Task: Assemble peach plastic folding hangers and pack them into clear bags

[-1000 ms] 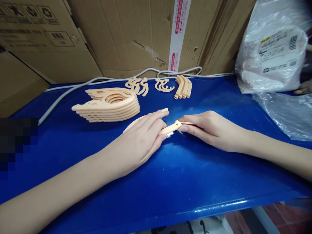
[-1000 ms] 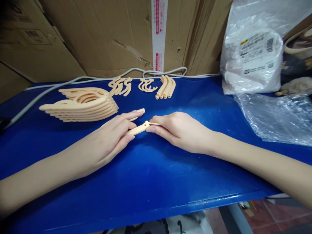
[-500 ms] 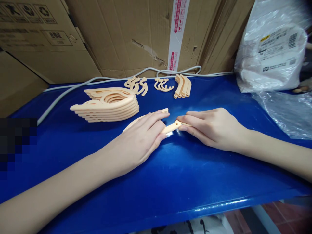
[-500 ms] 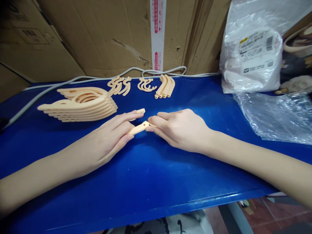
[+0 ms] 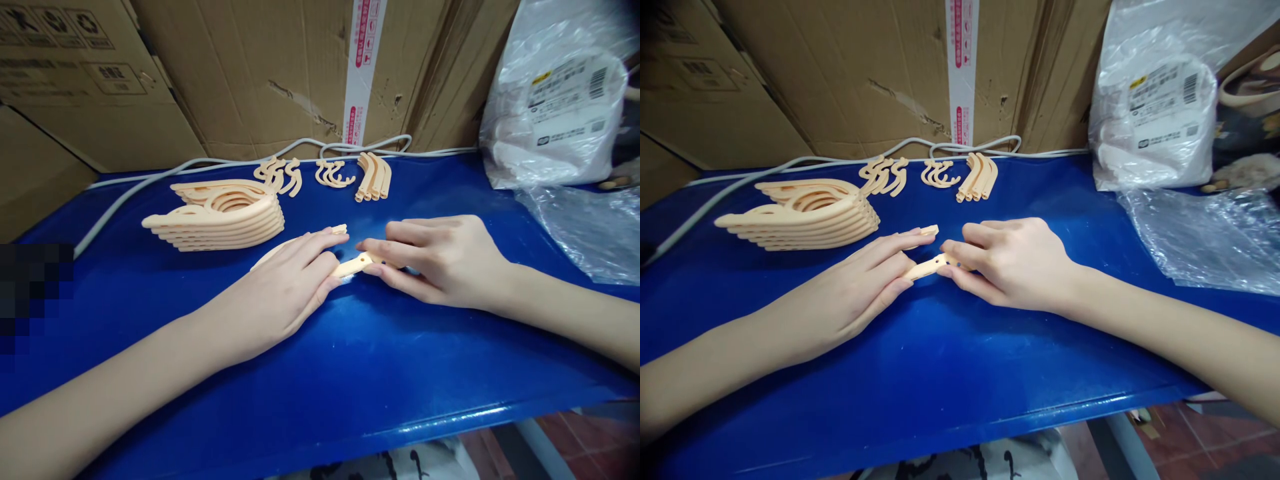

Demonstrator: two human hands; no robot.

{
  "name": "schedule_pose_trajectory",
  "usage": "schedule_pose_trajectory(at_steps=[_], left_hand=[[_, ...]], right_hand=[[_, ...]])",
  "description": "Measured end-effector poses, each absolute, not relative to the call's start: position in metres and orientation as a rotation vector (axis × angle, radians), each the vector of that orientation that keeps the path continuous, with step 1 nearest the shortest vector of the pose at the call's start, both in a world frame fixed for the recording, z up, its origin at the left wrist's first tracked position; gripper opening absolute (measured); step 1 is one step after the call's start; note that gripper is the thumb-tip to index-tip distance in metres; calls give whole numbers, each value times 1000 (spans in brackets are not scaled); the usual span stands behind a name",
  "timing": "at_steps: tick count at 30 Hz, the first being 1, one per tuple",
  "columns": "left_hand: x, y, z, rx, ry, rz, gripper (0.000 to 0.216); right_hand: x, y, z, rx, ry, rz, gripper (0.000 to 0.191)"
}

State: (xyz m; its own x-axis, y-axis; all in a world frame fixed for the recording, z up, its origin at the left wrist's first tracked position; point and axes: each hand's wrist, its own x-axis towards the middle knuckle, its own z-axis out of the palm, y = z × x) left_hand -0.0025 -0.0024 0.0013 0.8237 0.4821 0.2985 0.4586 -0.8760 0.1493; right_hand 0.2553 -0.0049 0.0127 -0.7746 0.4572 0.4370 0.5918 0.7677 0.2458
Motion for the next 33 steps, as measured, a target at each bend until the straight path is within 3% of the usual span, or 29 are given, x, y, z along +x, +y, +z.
schedule_pose_trajectory(at_steps=[4,11,23,29,33], left_hand=[[-3,-2,3,2906,774,526,36],[-2,-1,1,2873,795,541,33],[-1,-3,3,2856,807,559,30],[-1,-3,2,2859,822,521,30],[-1,-4,1,2874,815,495,33]], right_hand=[[256,-4,13,-867,-2623,-387,37],[254,-1,17,-1053,-2640,207,37],[247,-5,21,-1149,-2486,606,31],[248,-2,24,-1093,-2578,681,35],[250,-2,20,-1041,-2681,468,35]])
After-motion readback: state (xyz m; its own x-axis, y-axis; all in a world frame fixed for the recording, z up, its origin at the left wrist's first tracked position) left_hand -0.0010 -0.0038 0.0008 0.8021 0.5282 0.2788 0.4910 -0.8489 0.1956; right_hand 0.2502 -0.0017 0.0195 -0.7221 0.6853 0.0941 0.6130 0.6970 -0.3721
